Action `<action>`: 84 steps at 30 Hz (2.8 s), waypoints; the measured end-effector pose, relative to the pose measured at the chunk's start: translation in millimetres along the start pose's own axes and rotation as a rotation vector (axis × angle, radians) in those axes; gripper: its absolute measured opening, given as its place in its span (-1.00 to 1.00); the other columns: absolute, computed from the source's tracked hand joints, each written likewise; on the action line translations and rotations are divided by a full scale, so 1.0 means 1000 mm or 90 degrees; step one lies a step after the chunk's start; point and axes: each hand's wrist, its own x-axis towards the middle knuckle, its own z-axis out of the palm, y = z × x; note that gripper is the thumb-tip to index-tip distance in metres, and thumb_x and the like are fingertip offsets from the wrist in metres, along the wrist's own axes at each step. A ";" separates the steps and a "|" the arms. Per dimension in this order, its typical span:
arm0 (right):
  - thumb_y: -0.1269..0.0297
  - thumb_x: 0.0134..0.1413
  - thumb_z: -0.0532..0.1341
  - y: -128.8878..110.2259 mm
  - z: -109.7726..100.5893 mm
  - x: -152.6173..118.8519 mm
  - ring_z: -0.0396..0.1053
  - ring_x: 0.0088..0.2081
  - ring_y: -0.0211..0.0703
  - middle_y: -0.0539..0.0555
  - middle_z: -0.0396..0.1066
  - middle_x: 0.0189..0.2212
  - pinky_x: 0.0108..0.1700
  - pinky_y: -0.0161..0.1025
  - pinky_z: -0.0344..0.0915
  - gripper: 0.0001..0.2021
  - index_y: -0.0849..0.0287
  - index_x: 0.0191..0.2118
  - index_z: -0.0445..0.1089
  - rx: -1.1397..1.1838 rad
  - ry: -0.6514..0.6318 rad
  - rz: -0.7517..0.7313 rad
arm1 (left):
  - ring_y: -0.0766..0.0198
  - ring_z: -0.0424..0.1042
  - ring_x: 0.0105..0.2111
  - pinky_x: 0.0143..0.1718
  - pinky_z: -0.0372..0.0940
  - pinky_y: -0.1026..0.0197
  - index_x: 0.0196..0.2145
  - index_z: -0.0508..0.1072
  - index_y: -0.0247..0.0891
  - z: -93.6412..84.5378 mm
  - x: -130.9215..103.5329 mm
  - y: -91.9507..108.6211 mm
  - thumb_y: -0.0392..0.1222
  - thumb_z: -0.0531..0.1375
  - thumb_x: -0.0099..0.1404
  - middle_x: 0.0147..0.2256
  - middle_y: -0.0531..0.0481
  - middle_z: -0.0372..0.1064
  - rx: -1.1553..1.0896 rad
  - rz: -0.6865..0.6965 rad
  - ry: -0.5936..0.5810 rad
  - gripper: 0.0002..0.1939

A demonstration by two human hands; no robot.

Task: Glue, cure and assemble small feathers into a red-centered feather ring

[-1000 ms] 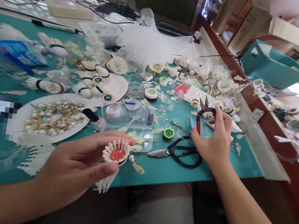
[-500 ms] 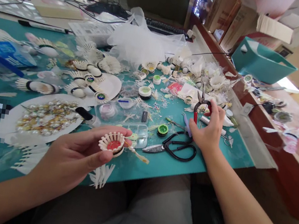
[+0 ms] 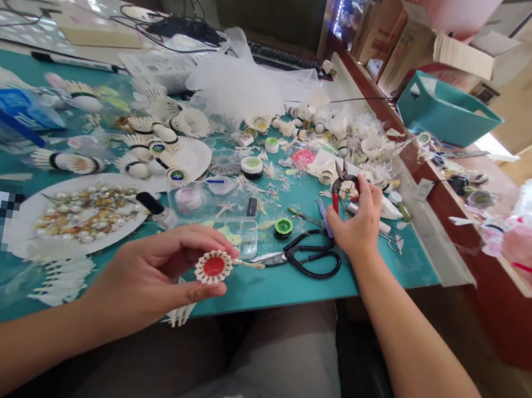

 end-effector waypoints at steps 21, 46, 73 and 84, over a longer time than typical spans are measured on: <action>0.21 -0.08 0.31 -0.001 0.001 0.000 0.40 -0.14 0.05 0.27 0.31 0.02 0.11 0.22 0.38 -0.26 0.20 0.28 0.21 0.003 -0.027 -0.001 | 0.08 0.57 -0.16 -0.11 0.49 0.05 -0.27 0.56 -0.12 0.001 -0.005 -0.014 -0.18 0.46 0.14 -0.18 -0.08 0.55 0.198 0.099 -0.016 -0.79; 0.21 -0.06 0.36 0.005 0.004 -0.001 0.41 -0.18 0.03 0.22 0.31 0.00 0.06 0.18 0.43 -0.27 0.13 0.29 0.23 0.019 -0.044 -0.024 | 0.32 0.53 -0.40 -0.31 0.48 0.31 -0.10 0.44 -0.27 0.008 0.006 -0.007 -0.09 0.53 -0.06 -0.40 0.11 0.47 -0.098 -0.274 0.099 -0.40; 0.22 -0.08 0.35 0.004 0.004 -0.001 0.39 -0.21 0.01 0.23 0.29 0.02 -0.02 0.12 0.47 -0.26 0.13 0.28 0.24 0.043 -0.063 -0.001 | 0.14 0.57 -0.30 -0.20 0.52 0.09 -0.28 0.46 -0.22 0.007 0.005 -0.015 -0.02 0.47 0.02 -0.33 -0.01 0.52 0.047 -0.183 0.056 -0.61; 0.21 -0.07 0.35 0.005 0.004 -0.001 0.38 -0.17 0.04 0.22 0.29 0.02 -0.03 0.13 0.48 -0.26 0.10 0.29 0.23 0.040 -0.074 0.005 | 0.28 0.47 -0.33 -0.31 0.48 0.30 -0.29 0.53 -0.17 0.005 0.000 -0.009 -0.19 0.46 0.11 -0.33 0.06 0.42 0.096 -0.014 0.062 -0.76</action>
